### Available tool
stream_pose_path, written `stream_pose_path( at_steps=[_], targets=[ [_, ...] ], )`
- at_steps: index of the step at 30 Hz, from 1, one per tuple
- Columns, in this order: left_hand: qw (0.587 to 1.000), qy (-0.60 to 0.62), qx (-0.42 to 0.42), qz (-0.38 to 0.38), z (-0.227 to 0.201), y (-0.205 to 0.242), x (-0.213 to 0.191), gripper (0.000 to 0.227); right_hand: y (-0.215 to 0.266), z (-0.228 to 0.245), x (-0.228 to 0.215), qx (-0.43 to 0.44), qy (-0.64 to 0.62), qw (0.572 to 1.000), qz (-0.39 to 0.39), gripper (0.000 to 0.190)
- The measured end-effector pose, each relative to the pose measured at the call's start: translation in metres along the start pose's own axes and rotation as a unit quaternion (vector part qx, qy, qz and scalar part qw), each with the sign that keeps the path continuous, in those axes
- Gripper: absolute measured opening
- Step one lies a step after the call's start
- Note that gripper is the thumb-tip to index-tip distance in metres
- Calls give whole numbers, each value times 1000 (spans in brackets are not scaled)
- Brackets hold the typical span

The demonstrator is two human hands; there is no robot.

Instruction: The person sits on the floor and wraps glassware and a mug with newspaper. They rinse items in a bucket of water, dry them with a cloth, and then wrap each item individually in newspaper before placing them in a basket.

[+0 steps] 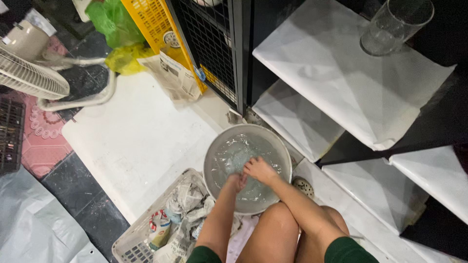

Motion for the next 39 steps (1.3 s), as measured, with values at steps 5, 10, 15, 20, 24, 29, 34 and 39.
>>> stream_pose_path(
  at_steps=[5, 10, 15, 20, 24, 29, 34, 39],
  targets=[
    [923, -233, 275, -134, -37, 15, 15, 39, 13, -24, 21, 269, -457, 839, 122, 85],
    [796, -182, 437, -378, -46, 46, 9, 78, 23, -34, 16, 394, -404, 812, 146, 87],
    [974, 28, -80, 210, 3, 8, 47, 72, 18, -39, 14, 446, -512, 734, -18, 106],
    [950, -40, 22, 310, -16, 31, 33, 66, 18, -22, 10, 369, -663, 651, 24, 110],
    [959, -62, 9, 277, -48, 49, 25, 61, 30, -36, -43, 394, -571, 711, -117, 89],
    [886, -454, 70, 71, -106, 87, 21, 62, 58, -34, -154, 343, -350, 836, -248, 54],
    [773, -623, 117, 29, -132, 119, 48, 68, 59, -9, -195, 380, -526, 729, -217, 71],
    [720, -688, 83, -36, -105, 128, 42, 65, 71, 23, -225, 311, -393, 857, -121, 88]
  ],
)
Point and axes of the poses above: each hand's wrist, its own y-axis away from the middle knuckle, its own x-axis out of the palm, z = x × y, the point moved 6 cm from there along -y, towards the middle knuckle, and after that the axes turned 13 degrees about -x, right-handed, at the moved point
